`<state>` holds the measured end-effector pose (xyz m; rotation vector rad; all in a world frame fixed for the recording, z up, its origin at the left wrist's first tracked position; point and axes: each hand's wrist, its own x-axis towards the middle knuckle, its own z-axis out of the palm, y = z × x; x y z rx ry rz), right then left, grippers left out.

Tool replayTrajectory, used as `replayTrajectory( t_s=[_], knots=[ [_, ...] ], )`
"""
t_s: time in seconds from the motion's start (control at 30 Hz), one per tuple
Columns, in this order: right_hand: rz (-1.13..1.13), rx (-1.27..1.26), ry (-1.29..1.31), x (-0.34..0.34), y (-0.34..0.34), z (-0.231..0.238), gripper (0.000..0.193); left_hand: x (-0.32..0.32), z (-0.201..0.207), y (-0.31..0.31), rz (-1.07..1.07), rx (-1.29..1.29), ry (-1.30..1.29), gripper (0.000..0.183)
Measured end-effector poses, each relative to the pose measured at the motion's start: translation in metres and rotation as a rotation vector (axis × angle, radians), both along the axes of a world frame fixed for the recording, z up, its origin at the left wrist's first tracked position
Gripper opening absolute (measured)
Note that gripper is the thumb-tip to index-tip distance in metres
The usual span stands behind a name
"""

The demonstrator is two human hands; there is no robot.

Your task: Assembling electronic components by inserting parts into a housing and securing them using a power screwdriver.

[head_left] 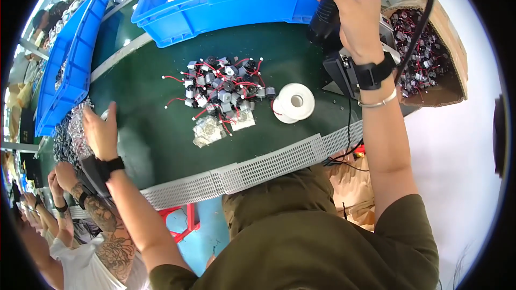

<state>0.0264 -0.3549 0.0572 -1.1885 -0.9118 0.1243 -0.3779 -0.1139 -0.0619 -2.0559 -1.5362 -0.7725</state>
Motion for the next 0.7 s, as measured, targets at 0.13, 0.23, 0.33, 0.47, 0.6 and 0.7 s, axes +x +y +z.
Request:
replayTrajectory(
  t_s=[0.13,0.23,0.33,0.47,0.6,0.7],
  knots=[
    [-0.041,0.044,-0.016,0.001,0.002,-0.01,0.019,0.133,0.055,-0.066,-0.785,-0.162,-0.137,0.024],
    [0.469,0.411,-0.13,0.012,0.003,-0.009,0.021,0.202,0.043,-0.054,-0.847,-0.595,0.222,0.037],
    [0.008,-0.006,-0.025,-0.011,0.001,0.003,0.022,0.219,0.02,-0.024,-0.968,-0.888,0.314,0.032],
    [0.013,-0.126,-0.128,0.003,-0.003,-0.004,0.021,0.221,0.017,-0.014,-1.036,-0.717,-0.029,0.021],
    [-0.177,-0.013,-0.215,0.005,-0.002,-0.021,0.054,0.209,0.053,-0.023,-1.115,-1.193,-1.281,0.007],
    [-0.523,0.114,-0.608,-0.029,-0.025,-0.039,0.053,0.21,0.077,-0.088,-1.2,-1.308,-1.398,0.009]
  ],
)
